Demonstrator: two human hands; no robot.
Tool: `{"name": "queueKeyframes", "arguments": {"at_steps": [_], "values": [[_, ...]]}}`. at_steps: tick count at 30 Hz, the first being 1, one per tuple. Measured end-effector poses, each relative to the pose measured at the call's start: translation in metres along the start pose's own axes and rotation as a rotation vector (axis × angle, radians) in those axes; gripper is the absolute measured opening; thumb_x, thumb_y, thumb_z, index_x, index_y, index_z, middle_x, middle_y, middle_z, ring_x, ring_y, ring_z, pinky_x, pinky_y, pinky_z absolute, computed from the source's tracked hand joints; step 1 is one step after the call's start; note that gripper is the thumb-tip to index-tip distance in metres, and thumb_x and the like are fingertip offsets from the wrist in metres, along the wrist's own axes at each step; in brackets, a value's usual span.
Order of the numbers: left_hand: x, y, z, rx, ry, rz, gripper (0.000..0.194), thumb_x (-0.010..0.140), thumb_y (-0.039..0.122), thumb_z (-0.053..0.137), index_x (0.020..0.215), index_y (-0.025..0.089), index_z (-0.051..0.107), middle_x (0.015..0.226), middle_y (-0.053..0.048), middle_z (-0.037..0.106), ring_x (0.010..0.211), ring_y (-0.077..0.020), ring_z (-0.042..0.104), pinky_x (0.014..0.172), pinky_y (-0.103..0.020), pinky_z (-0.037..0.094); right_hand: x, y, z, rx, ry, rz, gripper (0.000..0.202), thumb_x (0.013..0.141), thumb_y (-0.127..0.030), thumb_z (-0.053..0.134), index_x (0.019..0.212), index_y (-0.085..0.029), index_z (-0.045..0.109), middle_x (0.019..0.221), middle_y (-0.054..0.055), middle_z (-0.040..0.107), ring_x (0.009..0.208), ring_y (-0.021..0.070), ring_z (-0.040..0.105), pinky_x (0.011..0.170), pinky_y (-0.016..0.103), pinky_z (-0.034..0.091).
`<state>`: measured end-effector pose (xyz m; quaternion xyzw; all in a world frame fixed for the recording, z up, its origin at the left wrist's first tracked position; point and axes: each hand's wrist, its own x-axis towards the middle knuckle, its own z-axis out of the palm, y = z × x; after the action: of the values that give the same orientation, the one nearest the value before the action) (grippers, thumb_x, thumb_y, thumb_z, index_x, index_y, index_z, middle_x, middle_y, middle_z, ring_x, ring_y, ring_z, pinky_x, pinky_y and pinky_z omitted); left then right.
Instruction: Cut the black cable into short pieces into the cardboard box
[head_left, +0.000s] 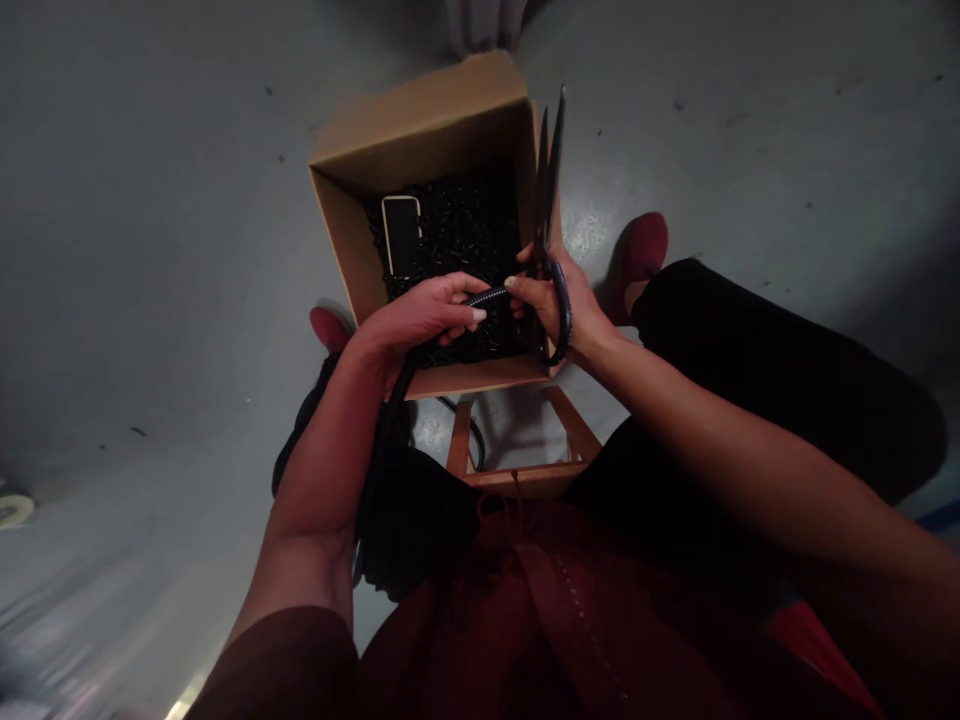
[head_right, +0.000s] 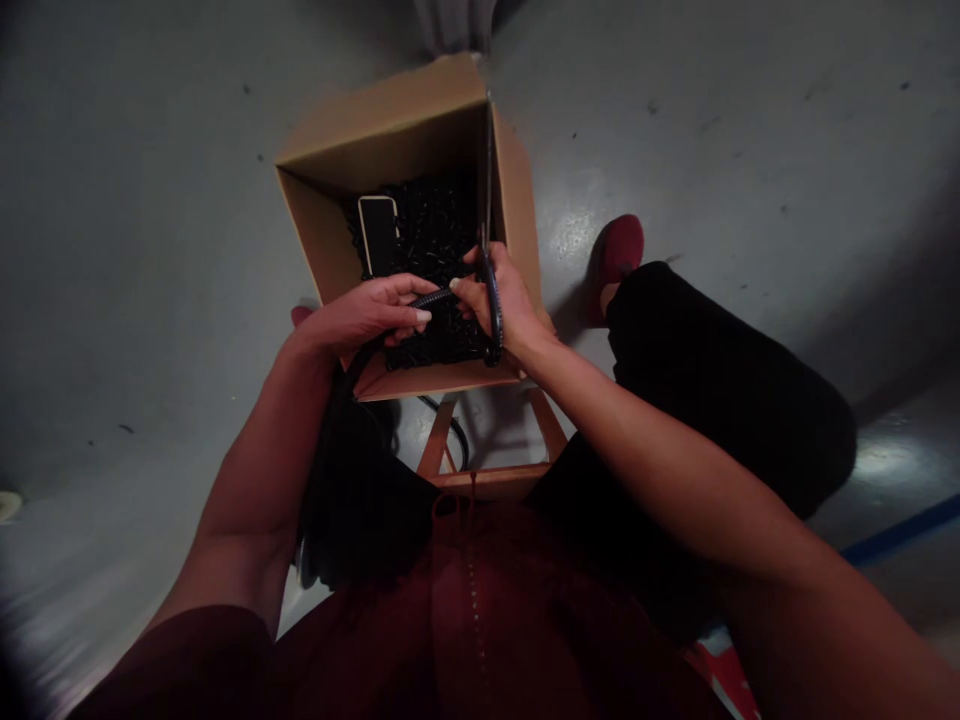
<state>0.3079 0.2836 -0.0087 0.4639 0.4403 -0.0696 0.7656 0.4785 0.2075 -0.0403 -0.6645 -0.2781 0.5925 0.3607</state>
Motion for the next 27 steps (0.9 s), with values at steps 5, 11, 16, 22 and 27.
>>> {"name": "queueKeyframes", "arguments": {"at_steps": [5,11,16,22,27], "values": [[-0.005,-0.001,-0.002,-0.034,-0.038,0.019,0.037,0.079,0.015,0.062,0.114,0.015,0.053,0.064,0.006,0.048,0.046,-0.0032,0.043,0.043,-0.016,0.034,0.014,0.014,-0.008,0.046,0.081,-0.086,0.033,0.079,-0.036,0.065,0.100,-0.025,0.042,0.069,-0.005,0.048,0.058,0.0123,0.053,0.051,0.026,0.044],[-0.008,0.000,-0.002,-0.015,0.036,0.013,0.039,0.082,0.017,0.058,0.120,0.017,0.052,0.071,0.004,0.048,0.049,-0.0031,0.045,0.044,-0.016,0.036,0.018,0.005,-0.013,0.036,0.193,-0.088,0.027,0.082,-0.019,0.060,0.095,-0.025,0.037,0.065,-0.006,0.047,0.053,0.0108,0.050,0.053,0.027,0.044],[0.001,-0.001,-0.003,0.115,0.159,0.016,0.034,0.082,0.014,0.056,0.115,0.013,0.057,0.074,0.002,0.052,0.049,-0.0023,0.040,0.043,-0.016,0.032,0.012,0.003,-0.008,-0.077,0.129,-0.080,0.027,0.081,-0.019,0.062,0.092,-0.024,0.038,0.064,-0.007,0.048,0.052,0.0109,0.048,0.052,0.027,0.042],[0.002,-0.001,-0.005,0.140,0.226,0.015,0.033,0.083,0.026,0.058,0.112,0.012,0.063,0.063,0.003,0.044,0.046,-0.0032,0.032,0.041,-0.018,0.023,0.011,0.010,-0.009,-0.049,0.098,-0.092,0.030,0.081,-0.036,0.064,0.099,-0.024,0.042,0.067,-0.004,0.049,0.058,0.0138,0.055,0.051,0.028,0.045],[0.003,-0.004,-0.005,0.261,0.228,0.051,0.032,0.084,0.031,0.053,0.107,0.012,0.065,0.062,0.003,0.045,0.049,-0.0054,0.036,0.044,-0.018,0.027,0.012,0.016,-0.009,-0.080,0.068,-0.093,0.037,0.081,-0.043,0.063,0.106,-0.025,0.044,0.071,-0.003,0.052,0.066,0.0163,0.060,0.054,0.029,0.048]]}}
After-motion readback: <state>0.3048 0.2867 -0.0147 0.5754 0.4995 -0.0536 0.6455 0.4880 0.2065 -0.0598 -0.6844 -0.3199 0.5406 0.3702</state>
